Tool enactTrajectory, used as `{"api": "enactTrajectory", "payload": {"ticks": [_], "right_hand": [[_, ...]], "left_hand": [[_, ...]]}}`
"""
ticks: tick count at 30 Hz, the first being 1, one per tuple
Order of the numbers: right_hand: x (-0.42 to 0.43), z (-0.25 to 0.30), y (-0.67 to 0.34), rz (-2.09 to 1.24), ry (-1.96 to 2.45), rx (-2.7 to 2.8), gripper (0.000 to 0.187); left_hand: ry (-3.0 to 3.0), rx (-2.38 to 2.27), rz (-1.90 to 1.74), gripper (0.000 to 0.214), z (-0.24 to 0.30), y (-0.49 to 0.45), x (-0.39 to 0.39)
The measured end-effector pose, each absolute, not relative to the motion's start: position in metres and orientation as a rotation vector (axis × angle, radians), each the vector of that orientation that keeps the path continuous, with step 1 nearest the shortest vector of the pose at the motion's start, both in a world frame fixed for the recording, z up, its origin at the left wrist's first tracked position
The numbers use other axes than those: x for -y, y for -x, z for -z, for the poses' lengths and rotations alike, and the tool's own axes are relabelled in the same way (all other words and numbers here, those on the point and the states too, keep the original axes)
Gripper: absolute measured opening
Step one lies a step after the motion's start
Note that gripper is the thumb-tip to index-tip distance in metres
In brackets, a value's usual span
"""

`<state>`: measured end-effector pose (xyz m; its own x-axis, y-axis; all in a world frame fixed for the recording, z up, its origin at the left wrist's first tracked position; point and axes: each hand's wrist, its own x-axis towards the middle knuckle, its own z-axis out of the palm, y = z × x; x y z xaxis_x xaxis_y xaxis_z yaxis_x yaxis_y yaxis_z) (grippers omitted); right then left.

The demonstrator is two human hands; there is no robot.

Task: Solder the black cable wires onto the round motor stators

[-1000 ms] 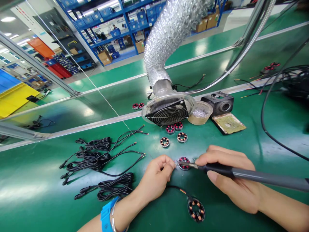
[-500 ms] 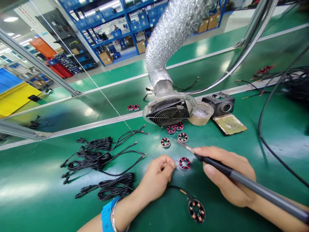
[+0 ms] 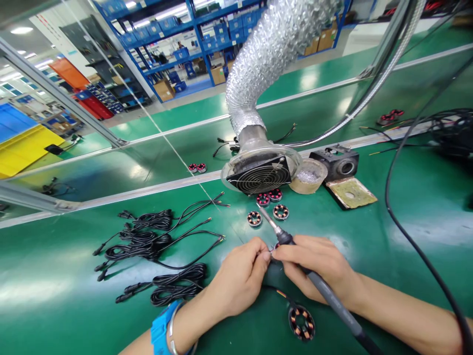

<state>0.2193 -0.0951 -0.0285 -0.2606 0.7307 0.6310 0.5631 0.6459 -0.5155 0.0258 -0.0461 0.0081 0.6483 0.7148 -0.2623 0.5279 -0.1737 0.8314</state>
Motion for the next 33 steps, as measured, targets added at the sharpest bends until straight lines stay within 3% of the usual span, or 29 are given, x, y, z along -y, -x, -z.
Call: {"api": "enactTrajectory", "payload": {"ticks": [16,23,33], "right_hand": [[0.097,0.033,-0.211,-0.235,0.973,1.924,0.035],[0.096,0.028,-0.231,-0.506,0.965,2.014,0.042],[0.088,0.035,-0.214,-0.55,1.119,1.761,0.029]], "left_hand": [[-1.419,-0.876,-0.242,0.032,0.01,-0.027,0.043],[-1.305,-0.96,-0.308,0.03,0.016,-0.029,0.044],[-1.271,-1.052,-0.383,0.026,0.015,-0.034,0.046]]}}
